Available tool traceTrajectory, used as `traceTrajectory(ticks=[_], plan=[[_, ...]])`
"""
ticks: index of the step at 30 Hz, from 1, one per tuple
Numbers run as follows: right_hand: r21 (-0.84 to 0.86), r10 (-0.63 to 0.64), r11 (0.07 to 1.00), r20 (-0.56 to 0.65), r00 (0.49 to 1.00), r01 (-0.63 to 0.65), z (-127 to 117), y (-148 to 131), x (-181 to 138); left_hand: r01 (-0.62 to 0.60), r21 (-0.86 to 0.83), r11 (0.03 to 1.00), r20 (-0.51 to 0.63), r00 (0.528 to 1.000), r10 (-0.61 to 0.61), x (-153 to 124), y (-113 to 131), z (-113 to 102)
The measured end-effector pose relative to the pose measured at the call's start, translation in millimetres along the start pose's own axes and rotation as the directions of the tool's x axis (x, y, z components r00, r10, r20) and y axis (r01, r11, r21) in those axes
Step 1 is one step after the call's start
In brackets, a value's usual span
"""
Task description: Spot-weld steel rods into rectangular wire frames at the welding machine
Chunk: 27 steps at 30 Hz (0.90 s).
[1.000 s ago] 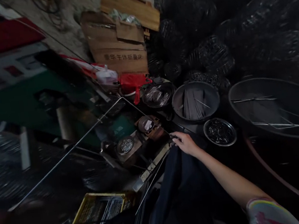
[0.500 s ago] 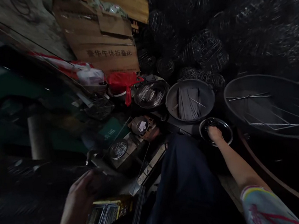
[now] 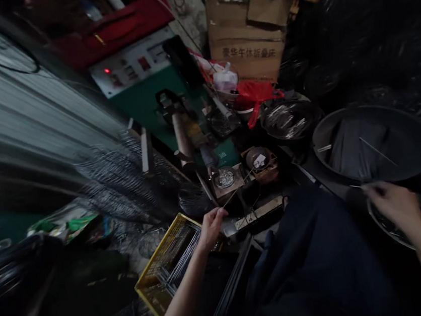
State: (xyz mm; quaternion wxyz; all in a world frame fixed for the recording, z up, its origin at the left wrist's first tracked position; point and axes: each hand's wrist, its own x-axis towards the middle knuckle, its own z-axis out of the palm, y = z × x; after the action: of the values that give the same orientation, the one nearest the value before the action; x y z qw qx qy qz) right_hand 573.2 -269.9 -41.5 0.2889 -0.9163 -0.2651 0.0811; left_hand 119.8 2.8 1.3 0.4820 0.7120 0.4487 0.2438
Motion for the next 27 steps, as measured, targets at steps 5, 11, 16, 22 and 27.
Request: traceTrajectory(ticks=[5,11,16,22,27], plan=[[0.723,-0.241,0.682,0.362,0.9,-0.108,98,-212,-68,-0.094,0.042,0.995,-0.067,0.993,0.097,-22,9,-10],[0.823,-0.34,0.46,0.511,0.789,-0.335,176,-322,-127,-0.112,0.062,0.992,-0.186,0.975,0.121,-46,12,-30],[0.832,-0.362,0.407,0.525,0.771,-0.376,183,-344,-131,-0.101,0.051,0.994,-0.232,0.967,0.11,-51,-1,-40],[0.823,-0.375,0.41,0.544,0.751,-0.392,187,-359,-130,-0.112,0.007,0.994,-0.253,0.961,0.11,-49,-9,-42],[0.825,-0.39,0.423,0.539,0.747,-0.374,187,-362,-127,-0.125,0.025,0.992,-0.266,0.956,0.127,-49,-9,-42]])
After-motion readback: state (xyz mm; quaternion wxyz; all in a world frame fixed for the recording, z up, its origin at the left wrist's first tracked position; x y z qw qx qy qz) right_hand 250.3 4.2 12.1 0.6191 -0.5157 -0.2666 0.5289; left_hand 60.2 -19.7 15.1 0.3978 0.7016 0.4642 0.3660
